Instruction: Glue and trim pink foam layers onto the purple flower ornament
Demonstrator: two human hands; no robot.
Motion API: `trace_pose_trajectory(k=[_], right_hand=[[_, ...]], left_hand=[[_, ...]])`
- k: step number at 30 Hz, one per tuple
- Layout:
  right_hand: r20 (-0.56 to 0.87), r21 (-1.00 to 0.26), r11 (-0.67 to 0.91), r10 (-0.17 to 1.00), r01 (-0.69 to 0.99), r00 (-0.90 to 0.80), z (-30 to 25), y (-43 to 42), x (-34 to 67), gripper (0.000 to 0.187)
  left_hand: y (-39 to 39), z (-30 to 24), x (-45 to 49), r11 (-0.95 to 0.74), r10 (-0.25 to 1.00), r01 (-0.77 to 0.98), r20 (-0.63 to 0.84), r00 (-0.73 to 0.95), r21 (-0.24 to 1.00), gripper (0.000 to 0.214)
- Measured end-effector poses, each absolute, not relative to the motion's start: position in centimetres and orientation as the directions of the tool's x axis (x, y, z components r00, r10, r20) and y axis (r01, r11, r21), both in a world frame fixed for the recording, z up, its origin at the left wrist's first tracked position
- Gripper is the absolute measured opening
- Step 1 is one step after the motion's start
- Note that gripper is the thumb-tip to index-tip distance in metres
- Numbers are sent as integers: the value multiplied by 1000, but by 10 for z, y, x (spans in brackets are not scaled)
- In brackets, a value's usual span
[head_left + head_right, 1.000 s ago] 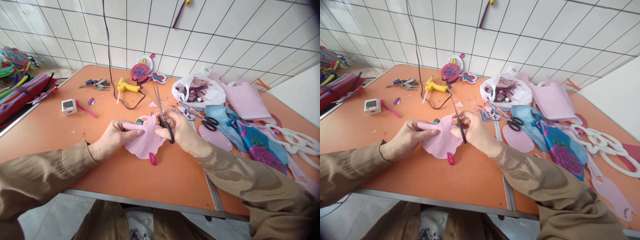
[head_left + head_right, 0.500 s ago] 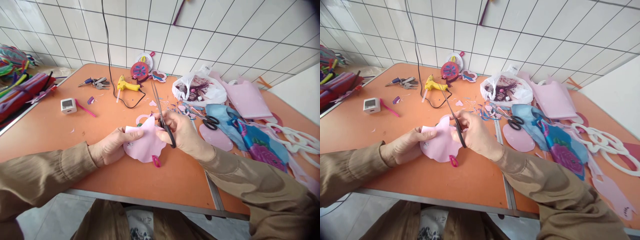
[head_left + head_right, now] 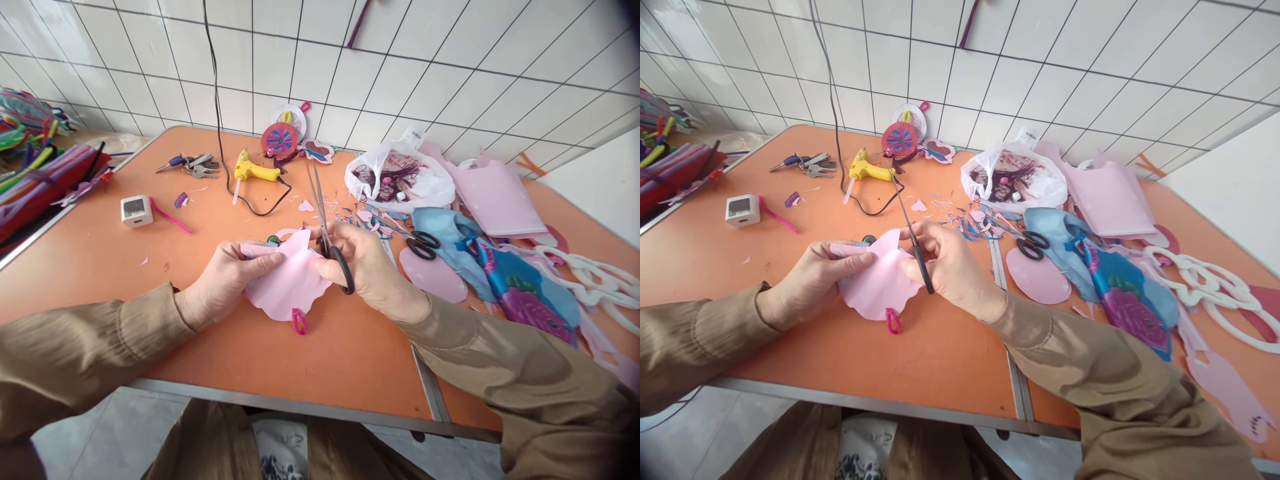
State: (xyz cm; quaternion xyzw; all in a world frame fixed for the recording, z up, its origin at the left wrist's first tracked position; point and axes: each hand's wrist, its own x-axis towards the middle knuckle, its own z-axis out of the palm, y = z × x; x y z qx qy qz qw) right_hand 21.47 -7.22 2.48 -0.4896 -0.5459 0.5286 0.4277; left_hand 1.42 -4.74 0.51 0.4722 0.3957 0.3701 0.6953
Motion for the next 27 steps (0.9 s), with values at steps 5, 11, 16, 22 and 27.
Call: trace_pose_trajectory(k=[5,11,16,22,27], right_hand=[[-29,-995,-14,988,94,-150,25,-73,215,34],[141,-984,156,977,88,-157,31,-72,219,29],[55,-994,65,991,83,-119,29,-68,222,26],[58,-998,61,994,29,-97,30,-64,223,29],[43,-999,44,995,7,-92,33,-57,229,29]], left_hand=[[-46,5,14,268,888,-121,-196,417,956,24],[-41,6,12,211,907,-92,-160,389,973,23],[-40,6,10,124,903,-53,-90,421,991,21],[-42,8,11,93,880,19,-91,466,995,20],[-39,6,9,106,866,-12,-87,493,994,18]])
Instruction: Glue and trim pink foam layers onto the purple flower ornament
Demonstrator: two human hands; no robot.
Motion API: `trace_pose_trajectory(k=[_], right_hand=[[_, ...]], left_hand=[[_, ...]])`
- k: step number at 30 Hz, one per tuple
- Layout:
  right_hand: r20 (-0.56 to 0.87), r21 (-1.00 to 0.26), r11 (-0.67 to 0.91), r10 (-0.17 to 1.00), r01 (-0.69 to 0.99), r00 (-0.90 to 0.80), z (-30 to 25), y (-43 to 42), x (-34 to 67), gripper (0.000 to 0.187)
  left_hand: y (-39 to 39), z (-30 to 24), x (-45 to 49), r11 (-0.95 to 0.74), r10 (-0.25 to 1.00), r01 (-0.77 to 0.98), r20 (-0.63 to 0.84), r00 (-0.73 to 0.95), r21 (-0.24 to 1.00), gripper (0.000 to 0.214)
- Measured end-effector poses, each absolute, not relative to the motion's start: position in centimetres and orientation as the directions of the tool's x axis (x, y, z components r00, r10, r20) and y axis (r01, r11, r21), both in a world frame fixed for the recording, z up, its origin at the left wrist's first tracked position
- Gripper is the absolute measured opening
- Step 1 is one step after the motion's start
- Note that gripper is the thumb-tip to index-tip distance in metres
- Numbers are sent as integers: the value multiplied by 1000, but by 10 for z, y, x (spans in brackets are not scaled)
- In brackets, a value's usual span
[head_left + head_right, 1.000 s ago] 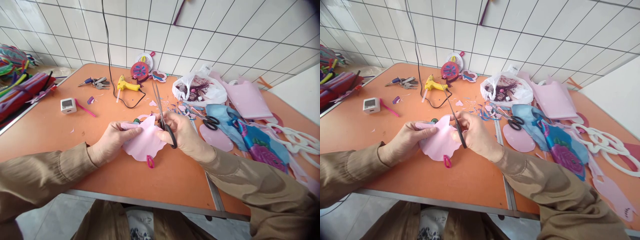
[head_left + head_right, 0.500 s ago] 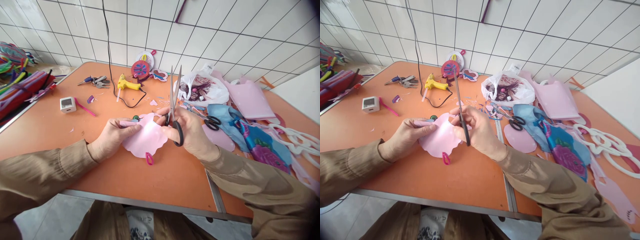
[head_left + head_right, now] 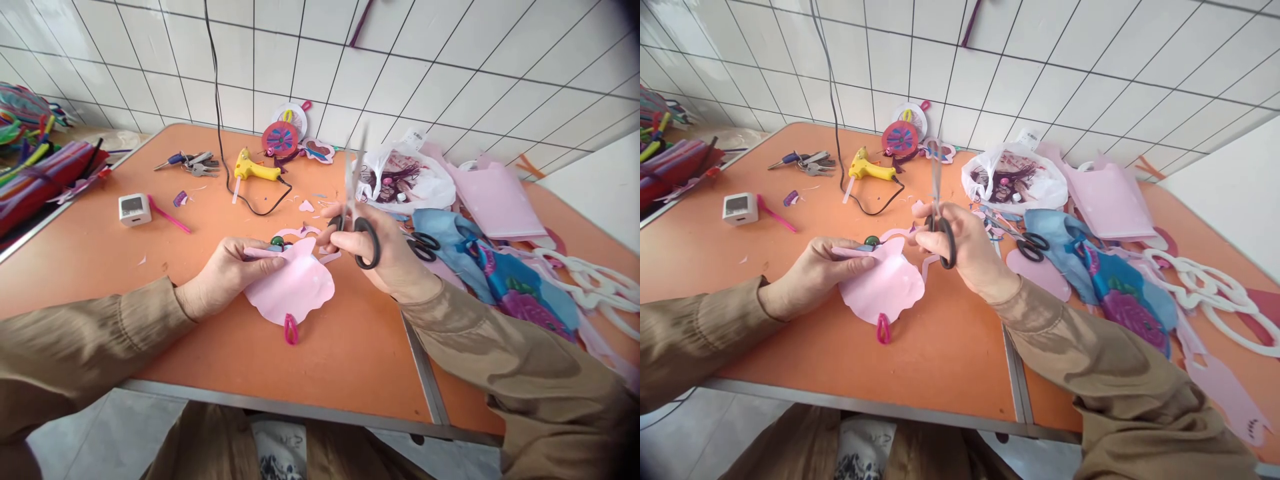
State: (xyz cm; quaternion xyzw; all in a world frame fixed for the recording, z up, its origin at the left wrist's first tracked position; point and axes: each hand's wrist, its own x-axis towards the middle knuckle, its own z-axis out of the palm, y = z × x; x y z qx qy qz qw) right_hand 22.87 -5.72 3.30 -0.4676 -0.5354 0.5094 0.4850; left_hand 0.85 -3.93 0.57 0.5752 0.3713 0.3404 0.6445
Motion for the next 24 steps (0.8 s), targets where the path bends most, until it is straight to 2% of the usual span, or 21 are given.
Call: trace_pose_trajectory(k=[4,9,14,18,20,22,24], right_hand=[[-103,-994,-111,950,-11,-294,33,-58,228,28],[-63,-984,-127,906,-128,-418,29,-58,232,40],[-70,-986,-128,901,-110,-428,26,-55,235,43],[0,-995,-34,941,-93,-338,33,-53,239,34],[51,-999,43,936,-32,-350,35,-50,245,34],[62,-995,89,893,40,-446,32,-48,252,43],[99,-988,143,891,67,-444,26,-47,256,53]], left_hand=[[-39,5,8,116,836,2,-98,540,993,18],[-40,6,9,127,792,51,-132,595,991,22],[-40,3,8,133,787,67,-146,600,989,23],[-39,4,8,185,792,27,-166,587,982,22],[-37,5,7,222,811,-37,-164,562,974,20],[-34,5,7,234,835,-101,-147,530,967,18],[-30,5,5,228,856,-137,-131,500,964,18]])
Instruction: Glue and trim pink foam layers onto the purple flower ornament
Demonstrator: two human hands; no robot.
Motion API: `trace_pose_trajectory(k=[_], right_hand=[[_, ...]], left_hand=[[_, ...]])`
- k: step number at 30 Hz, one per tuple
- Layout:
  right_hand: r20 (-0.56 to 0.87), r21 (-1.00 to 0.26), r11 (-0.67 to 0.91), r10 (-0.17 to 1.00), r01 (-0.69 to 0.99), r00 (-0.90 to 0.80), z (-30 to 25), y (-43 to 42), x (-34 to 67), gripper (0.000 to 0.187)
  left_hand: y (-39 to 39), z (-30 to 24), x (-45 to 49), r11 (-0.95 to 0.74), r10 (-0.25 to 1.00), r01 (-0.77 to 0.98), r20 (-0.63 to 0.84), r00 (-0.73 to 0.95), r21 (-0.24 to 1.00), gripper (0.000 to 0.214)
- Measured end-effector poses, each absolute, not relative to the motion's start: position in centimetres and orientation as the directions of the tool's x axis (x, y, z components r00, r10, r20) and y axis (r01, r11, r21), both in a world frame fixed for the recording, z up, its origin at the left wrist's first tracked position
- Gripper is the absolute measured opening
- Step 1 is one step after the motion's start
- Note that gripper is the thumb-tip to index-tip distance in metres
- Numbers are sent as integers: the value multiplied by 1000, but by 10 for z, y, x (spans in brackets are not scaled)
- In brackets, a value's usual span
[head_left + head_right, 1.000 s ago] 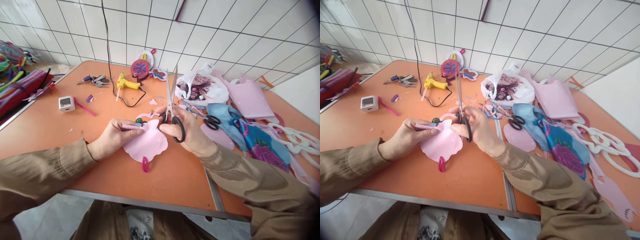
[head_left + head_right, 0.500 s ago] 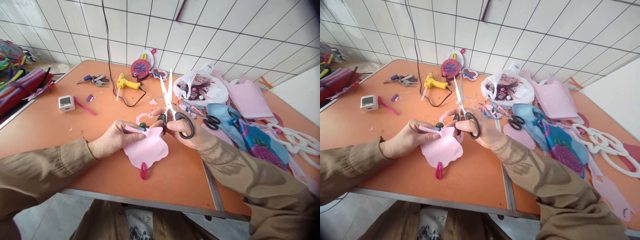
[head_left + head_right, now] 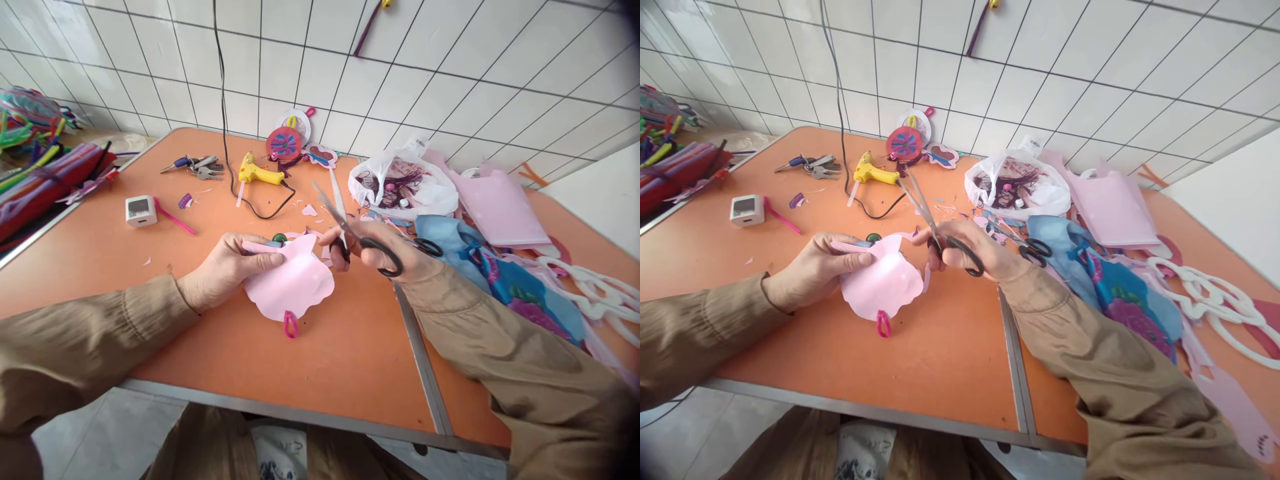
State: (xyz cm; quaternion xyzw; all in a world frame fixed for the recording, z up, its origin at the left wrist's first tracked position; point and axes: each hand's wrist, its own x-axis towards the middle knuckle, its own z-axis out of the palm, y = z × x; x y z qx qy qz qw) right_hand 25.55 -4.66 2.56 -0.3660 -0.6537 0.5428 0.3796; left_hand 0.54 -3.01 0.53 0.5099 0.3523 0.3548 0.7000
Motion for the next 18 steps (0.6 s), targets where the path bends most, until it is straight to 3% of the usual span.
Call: trace_pose_trajectory(k=[3,8,18], right_hand=[[113,-972,202,848,118,-518,13,-48,255,63],[100,-959,243,768,144,-632,11,-50,253,57],[13,-937,233,767,260,-641,27,-53,252,60]], left_hand=[[-26,7,4,217,880,-177,-115,460,960,19],[-23,11,2,185,887,-173,-89,453,968,20],[-20,5,-1,52,910,-115,1,415,992,14]])
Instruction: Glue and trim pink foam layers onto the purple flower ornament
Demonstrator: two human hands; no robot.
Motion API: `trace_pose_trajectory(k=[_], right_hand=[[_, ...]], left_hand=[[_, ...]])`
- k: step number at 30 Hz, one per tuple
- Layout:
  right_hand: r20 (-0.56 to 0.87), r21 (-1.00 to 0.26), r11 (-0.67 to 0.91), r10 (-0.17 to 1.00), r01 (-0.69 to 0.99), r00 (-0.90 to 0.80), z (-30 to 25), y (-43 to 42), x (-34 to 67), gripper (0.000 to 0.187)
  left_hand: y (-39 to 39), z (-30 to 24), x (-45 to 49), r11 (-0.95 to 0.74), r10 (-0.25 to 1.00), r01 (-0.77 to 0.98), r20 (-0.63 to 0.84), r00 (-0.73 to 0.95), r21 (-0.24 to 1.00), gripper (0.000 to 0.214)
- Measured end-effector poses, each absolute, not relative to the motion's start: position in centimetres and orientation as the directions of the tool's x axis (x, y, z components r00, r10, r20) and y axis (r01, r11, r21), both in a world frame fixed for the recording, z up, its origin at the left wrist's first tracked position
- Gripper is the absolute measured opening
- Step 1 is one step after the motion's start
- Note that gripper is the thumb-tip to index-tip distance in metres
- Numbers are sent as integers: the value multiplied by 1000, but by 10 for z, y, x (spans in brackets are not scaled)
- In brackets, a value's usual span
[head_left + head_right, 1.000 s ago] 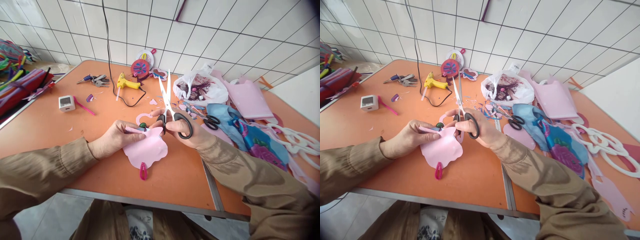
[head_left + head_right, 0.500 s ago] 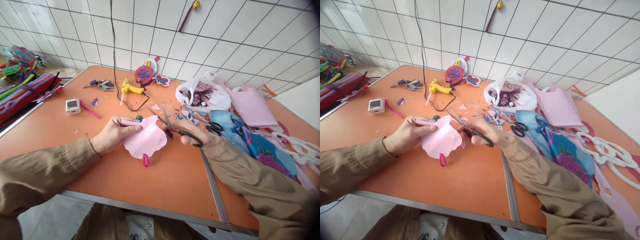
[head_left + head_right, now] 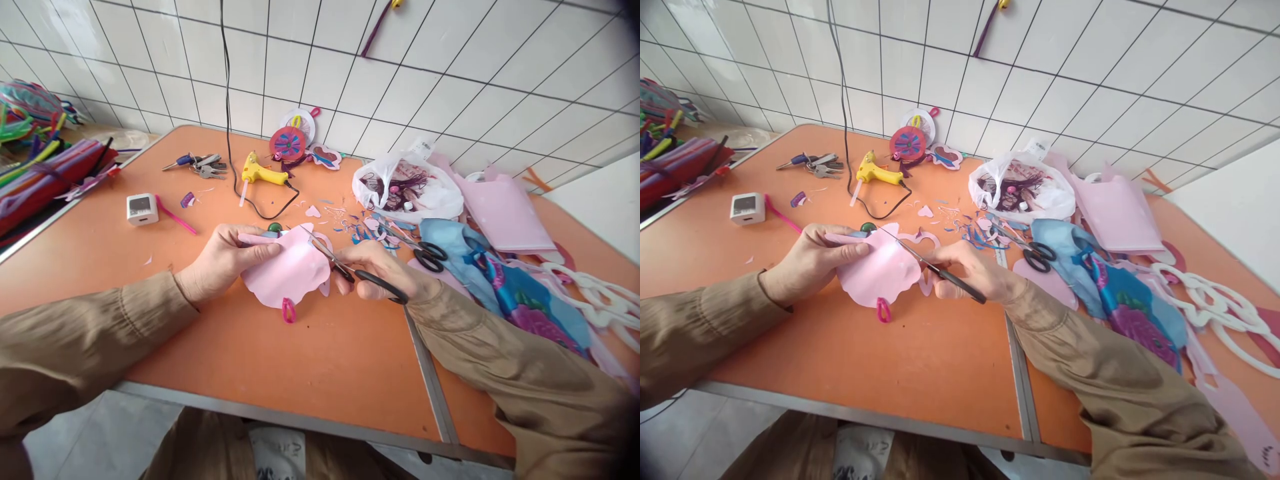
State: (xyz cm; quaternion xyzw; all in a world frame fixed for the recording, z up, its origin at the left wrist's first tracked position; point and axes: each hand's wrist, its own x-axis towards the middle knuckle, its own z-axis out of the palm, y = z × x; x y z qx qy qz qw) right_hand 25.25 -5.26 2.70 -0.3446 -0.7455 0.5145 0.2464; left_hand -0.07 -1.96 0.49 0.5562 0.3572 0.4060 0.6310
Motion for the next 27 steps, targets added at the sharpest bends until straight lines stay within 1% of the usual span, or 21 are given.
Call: trace_pose_trajectory(k=[2,6,8,11,15,20,27], right_hand=[[8,-929,242,769,279,-639,28,-52,253,60],[-17,-915,262,736,308,-677,30,-50,254,51],[-32,-910,268,717,317,-696,31,-48,256,49],[-26,-905,279,716,320,-698,29,-47,259,54],[16,-908,299,724,293,-690,26,-46,260,61],[18,-910,295,729,291,-684,24,-47,259,55],[7,-922,261,751,286,-661,23,-49,260,57]], left_hand=[[-19,4,-1,52,905,-112,1,426,992,14],[-18,3,-1,32,901,-124,25,434,992,12],[-18,2,-1,23,901,-120,32,432,992,12],[-18,2,-1,18,905,-110,31,424,994,12],[-19,3,-2,30,907,-97,14,421,995,12],[-17,1,-1,40,909,-97,4,417,995,14],[-17,1,0,47,912,-101,-1,411,994,15]])
